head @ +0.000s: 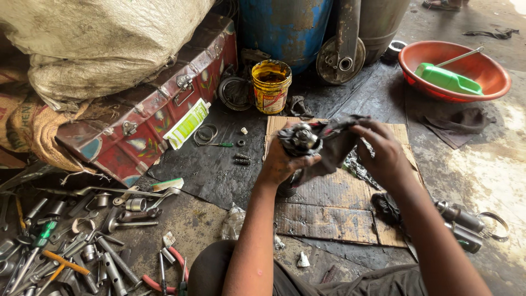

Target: The person cleans grease off a CV axle joint using a cloth and wipes the component while sitting on the floor.

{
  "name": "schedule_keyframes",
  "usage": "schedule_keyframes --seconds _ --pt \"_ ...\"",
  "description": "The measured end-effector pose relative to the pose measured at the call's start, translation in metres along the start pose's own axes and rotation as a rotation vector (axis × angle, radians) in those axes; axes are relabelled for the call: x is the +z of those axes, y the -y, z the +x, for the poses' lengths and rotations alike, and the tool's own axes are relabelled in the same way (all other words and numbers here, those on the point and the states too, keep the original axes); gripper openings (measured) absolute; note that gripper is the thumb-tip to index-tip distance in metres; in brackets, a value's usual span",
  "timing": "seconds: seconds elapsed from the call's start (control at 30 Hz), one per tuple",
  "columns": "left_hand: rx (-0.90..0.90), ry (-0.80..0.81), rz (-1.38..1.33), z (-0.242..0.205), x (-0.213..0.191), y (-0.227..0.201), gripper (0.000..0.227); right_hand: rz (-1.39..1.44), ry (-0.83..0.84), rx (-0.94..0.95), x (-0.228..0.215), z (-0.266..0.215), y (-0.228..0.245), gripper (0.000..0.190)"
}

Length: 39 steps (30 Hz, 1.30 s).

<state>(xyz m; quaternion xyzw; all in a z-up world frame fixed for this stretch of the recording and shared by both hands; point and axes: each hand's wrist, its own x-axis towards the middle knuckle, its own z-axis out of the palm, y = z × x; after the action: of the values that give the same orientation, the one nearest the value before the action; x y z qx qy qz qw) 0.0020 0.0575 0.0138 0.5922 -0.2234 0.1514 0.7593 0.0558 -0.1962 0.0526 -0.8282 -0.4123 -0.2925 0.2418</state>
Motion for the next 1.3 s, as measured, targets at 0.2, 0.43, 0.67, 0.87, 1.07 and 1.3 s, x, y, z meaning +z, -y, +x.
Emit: schedule_keyframes --seconds 0.2,0.43,0.67,0.87,1.07,1.3 --pt "-0.056 0.078 -0.04 0.002 0.01 0.008 0.079 -0.204 0.085 0.016 -0.019 0.021 -0.006 0.038" --pt "-0.023 0.139 0.07 0.001 0.003 0.013 0.092 -0.33 0.171 0.012 0.013 0.022 -0.055 0.036" --pt "0.009 0.037 0.099 -0.002 -0.002 0.01 0.102 -0.127 0.957 0.563 0.045 -0.031 -0.089 0.027" --pt "-0.011 0.012 0.041 0.005 0.011 0.006 0.105 0.126 1.039 0.55 0.092 -0.09 -0.103 0.017" --pt "0.035 0.002 0.165 0.009 -0.018 0.005 0.097 0.599 0.702 0.329 0.208 -0.07 -0.12 0.024" --pt "-0.103 0.134 0.006 0.034 -0.076 0.044 0.083 0.975 0.555 0.089 0.392 0.026 -0.116 0.051"
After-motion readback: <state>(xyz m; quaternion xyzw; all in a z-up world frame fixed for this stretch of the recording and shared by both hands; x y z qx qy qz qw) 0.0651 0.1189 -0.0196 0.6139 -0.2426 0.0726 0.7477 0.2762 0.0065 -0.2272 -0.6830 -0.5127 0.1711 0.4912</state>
